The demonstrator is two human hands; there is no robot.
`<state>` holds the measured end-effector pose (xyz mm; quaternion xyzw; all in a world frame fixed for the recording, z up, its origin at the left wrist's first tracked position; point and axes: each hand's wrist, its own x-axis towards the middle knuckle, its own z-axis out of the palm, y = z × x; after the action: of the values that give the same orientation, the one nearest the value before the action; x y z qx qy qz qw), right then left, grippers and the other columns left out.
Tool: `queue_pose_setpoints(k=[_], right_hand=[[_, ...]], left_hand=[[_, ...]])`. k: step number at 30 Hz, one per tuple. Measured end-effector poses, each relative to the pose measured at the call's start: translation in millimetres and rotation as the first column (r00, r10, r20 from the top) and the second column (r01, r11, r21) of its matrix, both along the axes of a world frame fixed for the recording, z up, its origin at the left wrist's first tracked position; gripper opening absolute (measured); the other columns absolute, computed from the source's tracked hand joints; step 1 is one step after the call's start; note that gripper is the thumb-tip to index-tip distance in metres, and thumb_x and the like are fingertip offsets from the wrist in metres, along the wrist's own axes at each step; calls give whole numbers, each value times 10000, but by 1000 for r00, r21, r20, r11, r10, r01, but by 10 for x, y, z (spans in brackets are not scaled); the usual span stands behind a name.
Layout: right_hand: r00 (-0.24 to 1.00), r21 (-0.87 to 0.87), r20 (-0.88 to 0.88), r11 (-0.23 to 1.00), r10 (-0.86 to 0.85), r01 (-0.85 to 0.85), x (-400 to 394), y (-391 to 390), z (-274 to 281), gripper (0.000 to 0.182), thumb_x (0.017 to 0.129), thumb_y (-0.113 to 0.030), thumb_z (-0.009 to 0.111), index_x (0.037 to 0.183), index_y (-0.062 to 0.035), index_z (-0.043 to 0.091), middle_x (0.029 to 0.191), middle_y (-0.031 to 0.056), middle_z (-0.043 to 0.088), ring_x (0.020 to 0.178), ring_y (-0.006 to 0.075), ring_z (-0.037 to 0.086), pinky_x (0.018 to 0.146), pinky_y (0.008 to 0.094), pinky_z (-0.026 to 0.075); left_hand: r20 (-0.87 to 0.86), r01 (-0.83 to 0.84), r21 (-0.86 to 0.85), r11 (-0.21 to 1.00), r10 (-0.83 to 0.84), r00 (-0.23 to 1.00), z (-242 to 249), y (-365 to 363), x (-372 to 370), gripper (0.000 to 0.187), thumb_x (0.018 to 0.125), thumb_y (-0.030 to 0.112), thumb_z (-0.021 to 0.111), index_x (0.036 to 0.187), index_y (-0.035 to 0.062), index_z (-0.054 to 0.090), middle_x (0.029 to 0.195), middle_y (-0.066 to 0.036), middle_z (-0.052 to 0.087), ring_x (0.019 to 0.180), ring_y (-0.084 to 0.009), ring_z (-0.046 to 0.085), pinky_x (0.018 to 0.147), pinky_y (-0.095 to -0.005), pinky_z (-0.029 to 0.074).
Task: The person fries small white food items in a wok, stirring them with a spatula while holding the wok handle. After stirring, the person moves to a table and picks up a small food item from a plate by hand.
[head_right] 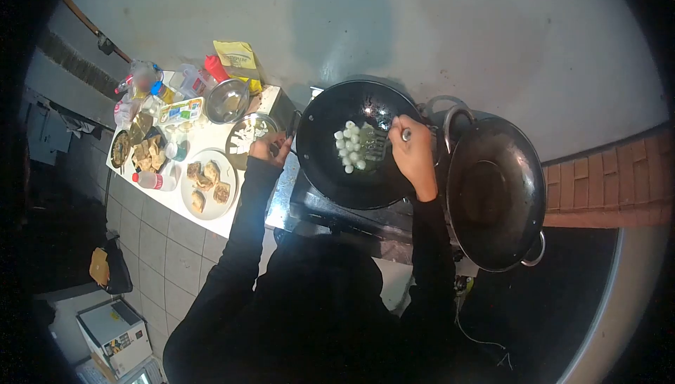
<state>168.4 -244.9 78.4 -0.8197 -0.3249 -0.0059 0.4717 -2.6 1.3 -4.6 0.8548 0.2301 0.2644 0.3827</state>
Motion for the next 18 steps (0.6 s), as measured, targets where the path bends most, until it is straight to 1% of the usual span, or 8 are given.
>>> queue_pose_setpoints(k=[2,3,6,7,10,12,16,18], right_hand=[[996,116,-86,993,-20,30,-18,-83,117,227,874,-81,549,700,40,467,586,172,393,513,185,354,511,338,321],[996,63,-75,997,-50,54,-7,-125,148,225,867,-84,559,705,40,464,594,182,382,505,179,351,504,339,317],[991,-39,121,997,-59,65,-35,4,51,258,876,-86,554,676,36,445,563,139,381,519,132,336,501,324,308],[1000,29,-1,999,12,-12,16,52,-52,273,881,-93,551,668,30,433,556,115,362,528,129,323,498,322,299],[994,157,-65,985,86,-75,-8,-28,136,283,880,-93,551,664,26,412,566,123,335,533,135,309,494,331,289],[999,4,-30,1000,11,-11,-15,-163,276,277,873,-87,554,661,24,416,554,128,327,518,145,302,487,334,282],[999,-6,31,1000,-12,12,12,-64,-11,278,861,-89,561,656,28,413,565,165,345,504,178,311,492,340,291],[999,38,-47,999,-7,8,-5,11,-75,260,859,-74,554,658,30,427,557,136,361,514,157,330,498,330,295]], left_hand=[[1,-3,-4,1000,3,1000,-6,-11,-11,204,785,201,713,909,42,685,648,-82,583,524,-192,560,508,-323,440],[6,-10,22,1000,10,1000,2,-12,-17,198,786,201,712,905,46,687,648,-80,583,527,-191,561,514,-324,443],[15,-26,40,999,26,1000,34,2,19,192,786,203,712,900,51,690,649,-81,584,534,-195,566,525,-328,447],[7,-33,30,999,32,999,37,-2,19,192,785,205,712,898,52,692,651,-83,585,537,-200,569,529,-332,450],[-10,-41,21,999,41,999,62,-16,-4,193,783,207,713,897,52,693,654,-87,589,544,-209,577,534,-337,455],[-8,-34,24,999,34,999,75,-3,-11,194,782,207,713,896,52,694,655,-90,591,547,-213,582,536,-339,457],[1,-26,29,999,26,1000,0,42,8,198,785,216,712,894,51,695,660,-96,596,554,-220,589,543,-338,462],[-56,4,-16,1000,-5,998,65,50,-18,195,787,207,710,893,45,695,660,-98,597,553,-223,588,544,-337,462]])
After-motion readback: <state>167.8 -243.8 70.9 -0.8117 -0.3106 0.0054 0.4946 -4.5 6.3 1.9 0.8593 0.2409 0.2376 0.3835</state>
